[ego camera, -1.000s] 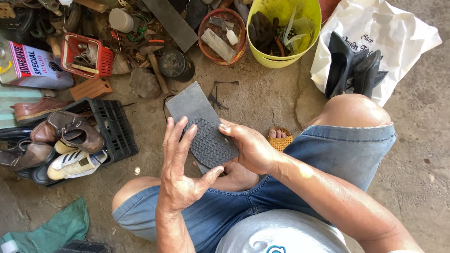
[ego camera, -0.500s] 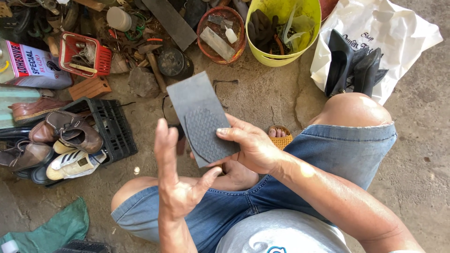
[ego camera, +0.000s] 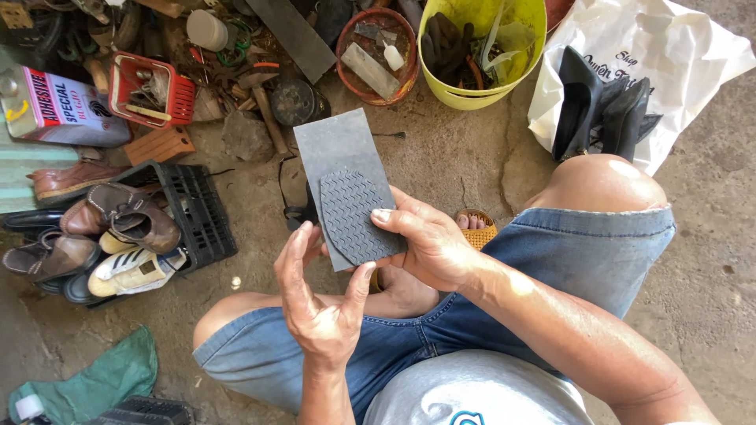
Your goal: Cutting a rubber sole piece with scissors and fitting it to the heel of a shoe
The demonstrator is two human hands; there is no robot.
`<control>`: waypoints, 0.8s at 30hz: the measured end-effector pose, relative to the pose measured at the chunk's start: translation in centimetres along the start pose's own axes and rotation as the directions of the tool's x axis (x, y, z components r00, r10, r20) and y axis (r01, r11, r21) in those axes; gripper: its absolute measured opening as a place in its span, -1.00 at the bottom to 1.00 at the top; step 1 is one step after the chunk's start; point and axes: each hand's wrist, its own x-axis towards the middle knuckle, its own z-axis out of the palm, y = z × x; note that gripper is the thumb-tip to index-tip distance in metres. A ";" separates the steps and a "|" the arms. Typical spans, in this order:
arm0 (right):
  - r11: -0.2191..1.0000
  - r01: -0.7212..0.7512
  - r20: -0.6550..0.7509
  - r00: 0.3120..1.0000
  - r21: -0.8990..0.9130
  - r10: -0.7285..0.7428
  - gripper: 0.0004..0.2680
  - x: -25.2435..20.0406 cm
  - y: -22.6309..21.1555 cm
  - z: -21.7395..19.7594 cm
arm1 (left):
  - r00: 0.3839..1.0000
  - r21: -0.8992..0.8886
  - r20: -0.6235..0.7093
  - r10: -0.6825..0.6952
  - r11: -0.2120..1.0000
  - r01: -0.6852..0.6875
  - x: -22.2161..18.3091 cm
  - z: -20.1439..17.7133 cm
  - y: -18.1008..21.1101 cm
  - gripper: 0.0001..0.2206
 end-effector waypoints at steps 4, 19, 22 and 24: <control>0.999 0.046 0.029 0.999 0.014 -0.046 -0.64 -0.1 0.1 0.4 | 0.999 0.024 -0.039 -0.008 1.000 0.009 -0.7 0.1 -0.4 -0.33; 0.934 0.230 0.198 0.964 -0.273 -0.180 -0.75 -0.3 0.5 -0.2 | 0.827 -0.488 0.178 -0.534 0.682 0.545 -1.8 0.0 0.0 -0.72; 0.894 0.173 0.103 0.984 -0.413 -0.143 -0.84 0.1 0.2 0.1 | 0.728 -0.380 0.221 -0.649 0.630 0.677 -0.8 -1.0 1.0 -0.75; 0.935 0.098 -0.002 0.994 -0.340 -0.105 -0.73 0.4 0.3 -0.1 | 0.723 -0.352 0.260 -0.641 0.634 0.689 -0.2 -1.2 1.4 -0.73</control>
